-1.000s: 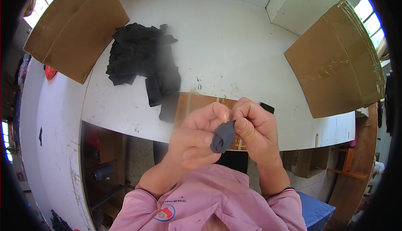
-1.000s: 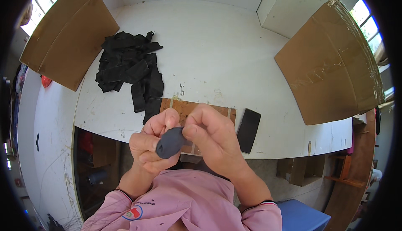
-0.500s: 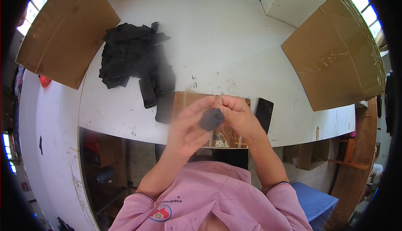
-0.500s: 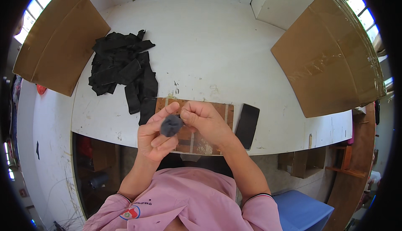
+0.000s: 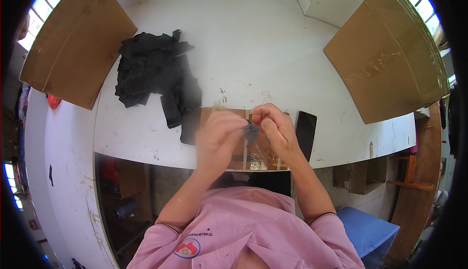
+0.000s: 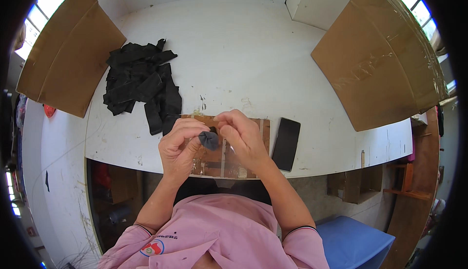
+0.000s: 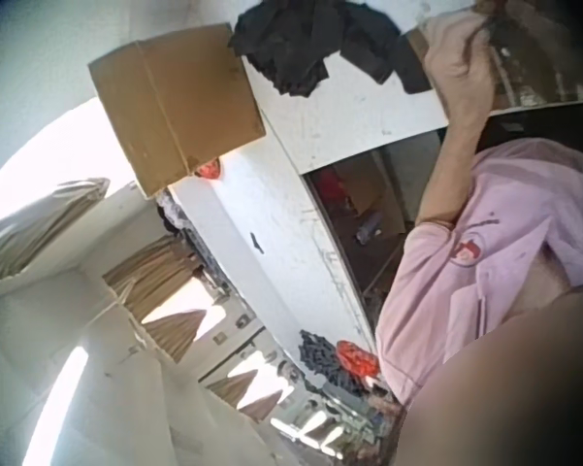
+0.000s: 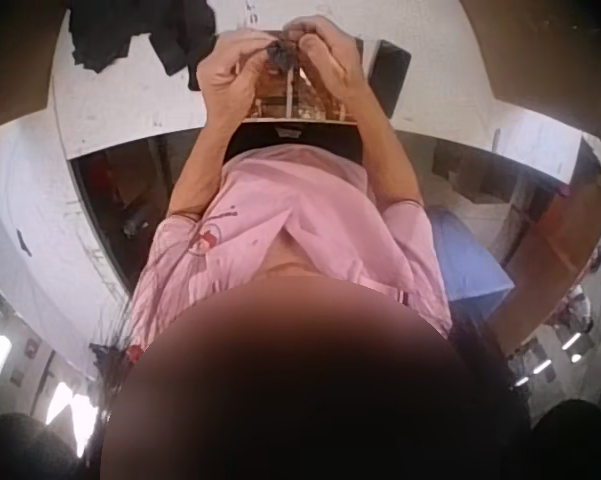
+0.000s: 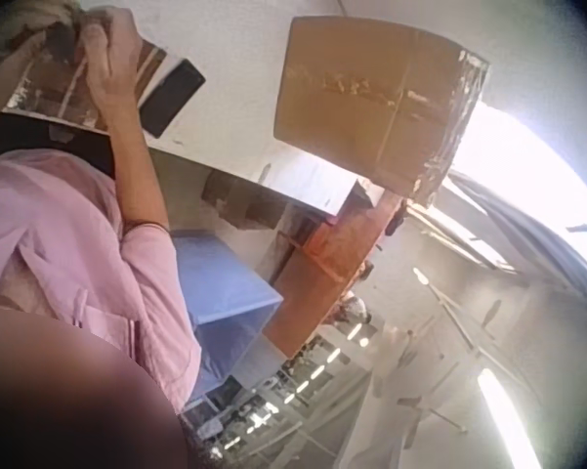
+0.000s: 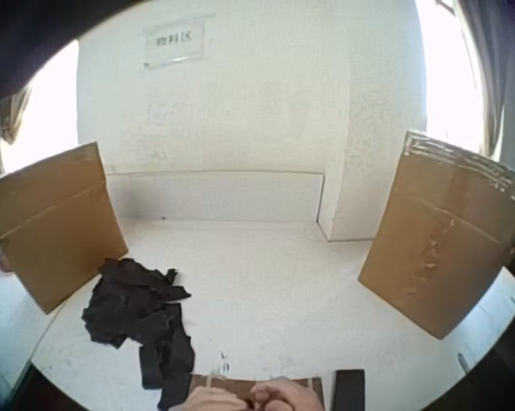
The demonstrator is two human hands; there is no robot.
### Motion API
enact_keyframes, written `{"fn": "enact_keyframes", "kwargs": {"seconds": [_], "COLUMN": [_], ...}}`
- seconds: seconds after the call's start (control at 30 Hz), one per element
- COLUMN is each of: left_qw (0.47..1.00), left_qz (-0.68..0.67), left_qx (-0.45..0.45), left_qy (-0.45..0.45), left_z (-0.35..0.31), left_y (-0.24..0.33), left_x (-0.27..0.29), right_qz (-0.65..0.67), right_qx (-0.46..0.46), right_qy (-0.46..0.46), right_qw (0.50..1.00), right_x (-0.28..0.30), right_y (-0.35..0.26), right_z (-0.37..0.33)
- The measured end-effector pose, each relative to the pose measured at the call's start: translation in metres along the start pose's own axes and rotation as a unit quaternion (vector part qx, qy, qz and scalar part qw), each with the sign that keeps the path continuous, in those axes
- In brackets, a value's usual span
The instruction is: The person is assembling or preparing small black flexible straps, possibly for sports or recreation goods, involving folding and moving components.
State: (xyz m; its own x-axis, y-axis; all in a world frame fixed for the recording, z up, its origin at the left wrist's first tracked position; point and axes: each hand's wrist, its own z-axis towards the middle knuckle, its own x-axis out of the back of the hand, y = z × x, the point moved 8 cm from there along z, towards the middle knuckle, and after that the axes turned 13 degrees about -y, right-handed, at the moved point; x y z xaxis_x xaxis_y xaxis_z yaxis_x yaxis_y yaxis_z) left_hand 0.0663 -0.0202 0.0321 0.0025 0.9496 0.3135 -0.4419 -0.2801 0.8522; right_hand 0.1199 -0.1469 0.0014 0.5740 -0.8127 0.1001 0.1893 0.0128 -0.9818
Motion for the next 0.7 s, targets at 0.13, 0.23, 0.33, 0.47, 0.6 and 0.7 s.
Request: {"fn": "enact_keyframes", "kwargs": {"seconds": [0.13,0.23,0.33,0.47,0.6,0.7], "left_qw": [0.961,0.953,0.937,0.917,0.968,0.969], "left_qz": [-0.245,-0.245,-0.326,-0.384,-0.203,-0.170], "left_qx": [0.061,0.099,0.081,0.111,0.103,0.130], "left_qy": [0.114,0.147,0.093,0.006,-0.106,-0.121], "left_z": [-0.017,-0.029,-0.019,0.003,0.011,0.011], "left_y": [-0.019,-0.036,-0.037,-0.028,-0.025,-0.031], "left_x": [0.002,0.004,-0.013,-0.018,-0.030,-0.032], "right_qz": [-0.466,-0.515,-0.420,-0.402,-0.324,-0.303], "right_qx": [0.150,0.118,0.118,0.115,0.153,0.145], "right_qy": [-0.098,-0.108,-0.061,-0.069,-0.058,-0.066], "right_qw": [0.866,0.842,0.898,0.906,0.932,0.940], "right_x": [-0.036,-0.034,-0.028,-0.026,-0.026,-0.024], "right_y": [-0.068,-0.035,-0.020,-0.026,0.001,0.015], "right_z": [0.002,0.003,-0.010,-0.003,-0.018,-0.010]}}
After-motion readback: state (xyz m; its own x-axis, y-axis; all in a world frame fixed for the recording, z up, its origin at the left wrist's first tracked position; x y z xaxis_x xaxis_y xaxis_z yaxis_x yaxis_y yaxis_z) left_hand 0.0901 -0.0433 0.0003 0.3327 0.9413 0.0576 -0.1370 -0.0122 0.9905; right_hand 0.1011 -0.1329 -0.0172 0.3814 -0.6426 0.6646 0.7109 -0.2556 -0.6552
